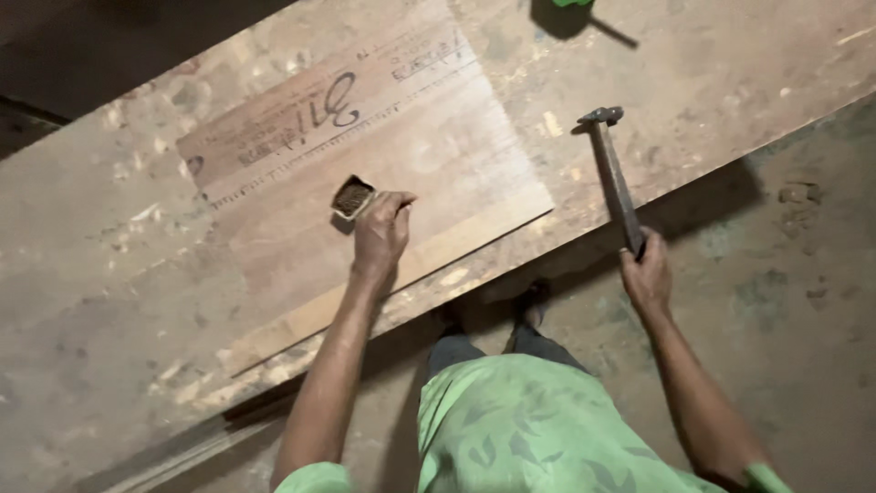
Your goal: The person applies adhesive to a wooden strip using a small spatula and then hammers nails into the strip to secure it to a larger plywood board on a workbench.
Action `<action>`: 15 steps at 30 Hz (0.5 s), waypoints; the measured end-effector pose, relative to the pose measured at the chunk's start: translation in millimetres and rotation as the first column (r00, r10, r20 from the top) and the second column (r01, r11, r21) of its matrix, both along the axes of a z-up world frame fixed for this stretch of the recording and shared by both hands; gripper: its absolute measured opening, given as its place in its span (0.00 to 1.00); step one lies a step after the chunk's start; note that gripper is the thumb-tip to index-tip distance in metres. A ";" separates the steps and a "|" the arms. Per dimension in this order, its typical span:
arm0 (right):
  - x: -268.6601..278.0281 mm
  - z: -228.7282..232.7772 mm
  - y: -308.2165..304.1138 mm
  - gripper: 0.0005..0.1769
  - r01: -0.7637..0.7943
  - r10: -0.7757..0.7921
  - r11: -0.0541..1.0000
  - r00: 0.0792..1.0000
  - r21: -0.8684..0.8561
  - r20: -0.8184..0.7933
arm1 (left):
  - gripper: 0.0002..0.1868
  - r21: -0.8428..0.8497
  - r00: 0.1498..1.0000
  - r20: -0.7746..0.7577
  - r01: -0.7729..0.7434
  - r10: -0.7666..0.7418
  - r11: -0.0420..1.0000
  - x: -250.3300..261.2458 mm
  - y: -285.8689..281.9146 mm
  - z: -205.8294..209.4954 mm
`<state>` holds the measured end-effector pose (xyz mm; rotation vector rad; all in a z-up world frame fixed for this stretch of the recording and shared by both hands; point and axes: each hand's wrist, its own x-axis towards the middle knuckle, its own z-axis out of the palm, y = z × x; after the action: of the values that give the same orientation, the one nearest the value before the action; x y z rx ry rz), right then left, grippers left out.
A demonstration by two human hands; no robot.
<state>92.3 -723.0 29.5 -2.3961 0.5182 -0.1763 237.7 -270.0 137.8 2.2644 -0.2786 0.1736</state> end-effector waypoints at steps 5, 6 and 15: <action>-21.1 28.0 -3.0 0.23 0.206 -0.073 0.901 0.939 0.382 -0.335 | 0.08 -0.314 0.936 -0.334 -0.225 0.114 0.922 -26.2 -82.5 -10.0; -22.3 33.7 -7.1 0.22 0.176 -0.040 0.916 0.935 0.361 -0.353 | 0.08 -0.334 0.950 -0.285 -0.223 0.128 0.916 -28.6 -91.1 -18.7; -55.5 66.1 -30.9 0.16 -0.021 0.136 0.903 0.961 0.429 -0.239 | 0.07 -0.554 0.856 -0.241 -0.508 0.457 0.660 -102.4 -11.0 -79.6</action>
<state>36.8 -754.0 95.6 -2.0131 0.5172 0.2740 135.3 -281.0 58.2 1.6405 0.4013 0.3900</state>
